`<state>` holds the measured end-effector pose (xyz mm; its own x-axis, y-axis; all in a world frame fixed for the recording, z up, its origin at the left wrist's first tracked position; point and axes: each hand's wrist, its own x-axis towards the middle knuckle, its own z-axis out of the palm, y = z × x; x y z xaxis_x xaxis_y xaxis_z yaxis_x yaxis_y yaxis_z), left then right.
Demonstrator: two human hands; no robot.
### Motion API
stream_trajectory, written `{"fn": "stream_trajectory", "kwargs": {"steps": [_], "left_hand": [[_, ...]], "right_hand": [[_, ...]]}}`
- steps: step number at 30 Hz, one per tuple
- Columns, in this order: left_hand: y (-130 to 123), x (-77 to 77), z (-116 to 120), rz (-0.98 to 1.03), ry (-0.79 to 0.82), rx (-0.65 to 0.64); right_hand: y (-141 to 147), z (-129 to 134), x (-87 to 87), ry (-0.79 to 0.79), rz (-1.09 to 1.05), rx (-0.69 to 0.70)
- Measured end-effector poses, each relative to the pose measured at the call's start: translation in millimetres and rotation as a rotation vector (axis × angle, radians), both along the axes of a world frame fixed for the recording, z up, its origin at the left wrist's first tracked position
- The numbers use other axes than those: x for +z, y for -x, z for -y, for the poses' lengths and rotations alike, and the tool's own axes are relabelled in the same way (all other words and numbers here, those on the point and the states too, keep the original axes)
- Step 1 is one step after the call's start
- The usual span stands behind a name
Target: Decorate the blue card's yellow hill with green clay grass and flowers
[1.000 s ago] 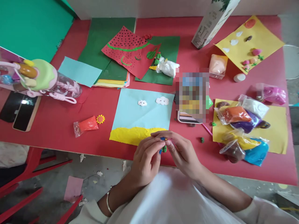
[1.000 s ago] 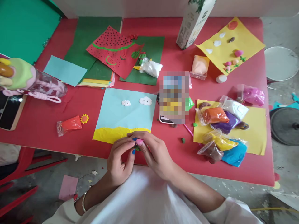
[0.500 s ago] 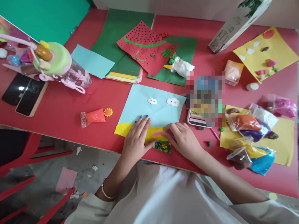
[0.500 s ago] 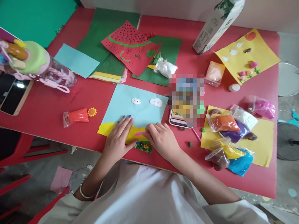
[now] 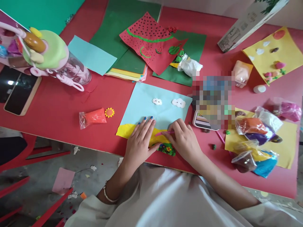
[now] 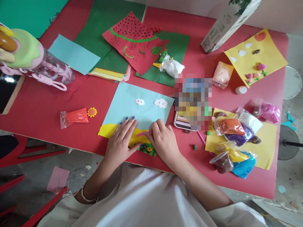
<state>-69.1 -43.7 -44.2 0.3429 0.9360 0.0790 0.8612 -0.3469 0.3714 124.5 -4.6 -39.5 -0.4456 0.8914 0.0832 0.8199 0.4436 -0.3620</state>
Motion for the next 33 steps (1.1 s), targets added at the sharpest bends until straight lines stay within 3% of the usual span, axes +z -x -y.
{"fn": "stream_trajectory", "kwargs": {"steps": [12, 18, 21, 25, 33], "left_hand": [[-0.6, 1.6, -0.7, 0.012, 0.006, 0.006], [0.2, 0.6, -0.8, 0.015, -0.012, 0.004], [0.3, -0.1, -1.0, 0.019, -0.02, 0.003], [0.2, -0.5, -1.1, 0.021, -0.026, 0.006], [0.0, -0.5, -1.4, 0.023, -0.028, 0.002]], "right_hand": [[4.3, -3.6, -0.5, -0.036, 0.065, -0.055], [-1.8, -4.9, 3.9, 0.124, -0.238, -0.1], [-6.0, -5.0, 4.5, 0.16, -0.242, -0.03], [-6.5, -4.4, 2.1, 0.099, -0.127, 0.015], [2.3, -0.9, -2.6, -0.042, -0.021, -0.052]]}}
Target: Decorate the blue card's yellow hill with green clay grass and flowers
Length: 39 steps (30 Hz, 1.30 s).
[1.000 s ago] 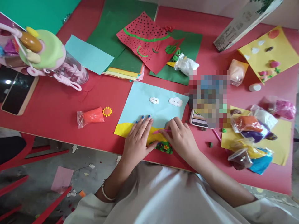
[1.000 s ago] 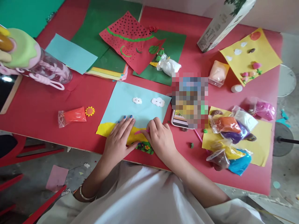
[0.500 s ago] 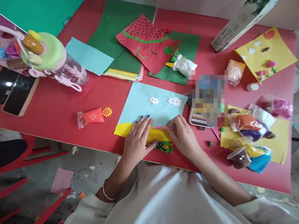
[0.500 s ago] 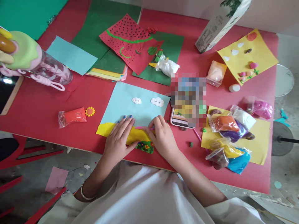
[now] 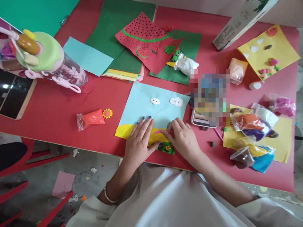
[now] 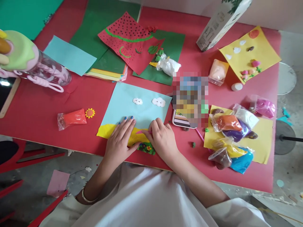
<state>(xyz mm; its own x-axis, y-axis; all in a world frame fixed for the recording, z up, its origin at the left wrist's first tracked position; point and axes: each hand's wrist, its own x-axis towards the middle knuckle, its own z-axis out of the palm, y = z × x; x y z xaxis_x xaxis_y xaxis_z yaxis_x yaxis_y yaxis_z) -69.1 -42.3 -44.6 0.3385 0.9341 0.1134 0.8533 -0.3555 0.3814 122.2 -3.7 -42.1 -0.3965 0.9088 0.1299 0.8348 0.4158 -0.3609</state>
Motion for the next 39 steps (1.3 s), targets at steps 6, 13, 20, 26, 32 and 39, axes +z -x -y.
{"fn": "stream_trajectory", "kwargs": {"steps": [6, 13, 20, 26, 32, 39], "left_hand": [[0.0, -0.4, 0.1, 0.006, -0.009, 0.0], [-0.1, -1.4, 0.0, 0.015, -0.022, 0.004], [0.2, -1.0, -0.5, 0.012, -0.017, 0.001], [0.3, -0.4, -0.2, 0.005, -0.015, 0.001], [0.0, -0.4, -0.2, 0.003, -0.009, 0.001], [-0.1, 0.0, -0.4, 0.0, -0.003, 0.0]], "right_hand": [[4.4, 0.0, -2.3, 0.003, 0.04, -0.036], [-0.4, -0.2, -1.0, 0.044, -0.174, -0.074], [-12.7, -4.1, 3.3, 0.147, -0.232, 0.034], [-8.0, -1.1, -2.3, 0.013, -0.057, 0.007], [-2.2, 1.3, -3.9, -0.037, -0.016, -0.032], [-5.7, -2.5, 0.9, 0.122, -0.24, -0.093]]}}
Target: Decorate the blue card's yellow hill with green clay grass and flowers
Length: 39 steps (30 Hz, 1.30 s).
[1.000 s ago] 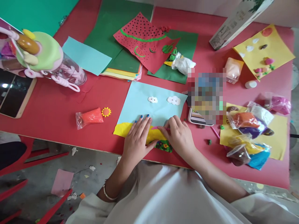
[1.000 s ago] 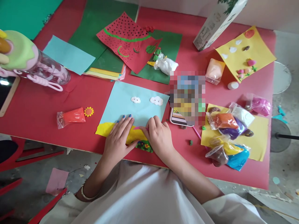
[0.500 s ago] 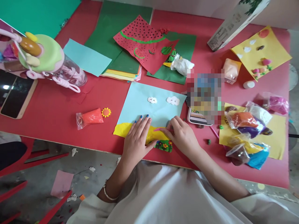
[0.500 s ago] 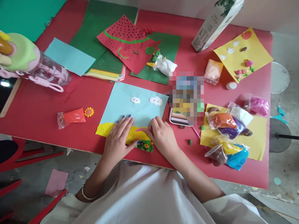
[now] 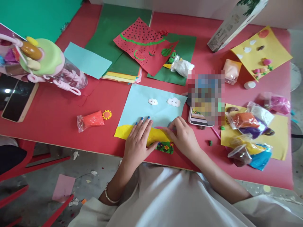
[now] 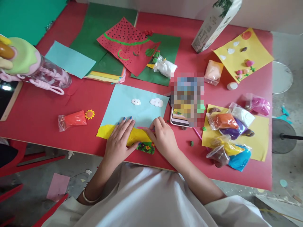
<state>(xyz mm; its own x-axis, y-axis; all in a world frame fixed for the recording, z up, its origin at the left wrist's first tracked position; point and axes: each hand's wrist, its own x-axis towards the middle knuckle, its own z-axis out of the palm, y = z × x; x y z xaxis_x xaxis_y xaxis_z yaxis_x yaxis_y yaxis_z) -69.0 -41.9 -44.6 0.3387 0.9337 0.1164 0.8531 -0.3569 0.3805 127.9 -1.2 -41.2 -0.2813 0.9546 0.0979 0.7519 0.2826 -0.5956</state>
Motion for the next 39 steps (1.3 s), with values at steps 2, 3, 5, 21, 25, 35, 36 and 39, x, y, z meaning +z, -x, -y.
{"fn": "stream_trajectory", "kwargs": {"steps": [2, 3, 5, 21, 25, 35, 36, 39], "left_hand": [[0.0, -0.1, 0.0, 0.0, -0.002, 0.002], [0.0, -0.2, 0.0, 0.001, -0.004, 0.003], [0.0, -0.3, -0.2, 0.004, -0.01, 0.004], [1.1, 5.5, -5.5, 0.034, -0.097, -0.124], [0.4, 5.1, -9.3, -0.018, -0.108, -0.17], [1.4, 2.4, -6.4, 0.074, -0.139, -0.151], [1.4, 2.5, -7.0, 0.095, -0.12, -0.13], [0.6, 2.6, -8.8, 0.105, -0.076, -0.102]], "right_hand": [[-3.5, -1.7, 2.9, 0.042, -0.074, -0.014], [-5.2, -2.6, 4.3, 0.061, -0.094, -0.007], [-8.1, -4.1, 6.6, 0.102, -0.102, 0.043], [-19.3, -2.8, 6.2, 0.047, -0.234, -0.045], [-16.6, -2.1, 4.2, 0.085, -0.248, -0.05], [-21.9, 7.7, 6.6, 0.15, -0.221, -0.06], [-22.7, 10.1, 6.5, 0.111, -0.191, -0.048], [-22.5, 17.3, 4.7, 0.014, -0.119, -0.014]]}}
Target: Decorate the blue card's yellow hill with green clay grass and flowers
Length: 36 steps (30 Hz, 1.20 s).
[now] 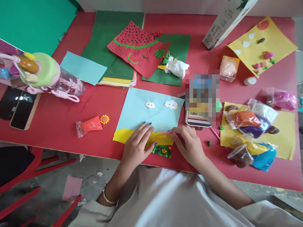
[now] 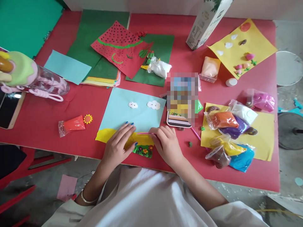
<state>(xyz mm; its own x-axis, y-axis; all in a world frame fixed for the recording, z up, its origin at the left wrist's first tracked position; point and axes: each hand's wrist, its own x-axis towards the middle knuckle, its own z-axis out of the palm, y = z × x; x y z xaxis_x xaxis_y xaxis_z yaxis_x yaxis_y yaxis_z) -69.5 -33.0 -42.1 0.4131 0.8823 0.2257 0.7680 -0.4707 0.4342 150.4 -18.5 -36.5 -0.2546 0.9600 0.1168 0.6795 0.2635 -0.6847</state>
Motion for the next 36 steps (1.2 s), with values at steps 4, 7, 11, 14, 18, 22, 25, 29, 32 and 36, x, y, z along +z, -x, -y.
{"fn": "stream_trajectory", "kwargs": {"steps": [4, 7, 11, 14, 18, 22, 25, 29, 32, 36], "left_hand": [[-1.8, -0.7, -0.6, -0.02, -0.014, -0.006], [-2.3, -0.9, -0.2, -0.028, -0.019, -0.006], [-2.3, -1.3, 0.4, -0.029, -0.008, 0.0], [-2.5, -1.8, 0.5, -0.023, -0.011, 0.003], [-2.7, -2.0, 0.2, -0.009, -0.026, -0.002], [-3.0, -1.3, -0.2, -0.023, -0.023, -0.002], [-3.0, -1.1, -0.2, -0.026, -0.029, -0.001], [-2.6, -1.2, 0.2, -0.025, -0.022, -0.003], [-2.6, -1.7, 0.4, -0.028, -0.019, 0.001], [-3.4, -2.9, 0.6, -0.016, -0.032, -0.002]], "right_hand": [[4.3, 5.0, -2.7, -0.081, 0.044, 0.001], [7.5, 5.2, -2.9, -0.094, 0.091, 0.019], [10.1, 4.5, -1.6, -0.029, 0.119, 0.04], [11.1, 4.4, -0.9, 0.009, 0.139, 0.028], [11.4, 5.3, -1.1, 0.011, 0.163, -0.002], [11.0, 5.8, -1.9, -0.018, 0.21, -0.003], [11.3, 5.3, -1.9, -0.035, 0.271, 0.039], [12.0, 4.2, -0.9, -0.063, 0.292, 0.071], [12.8, 3.8, 1.7, -0.09, 0.298, 0.076], [15.3, 2.0, 10.5, -0.098, 0.407, 0.092]]}}
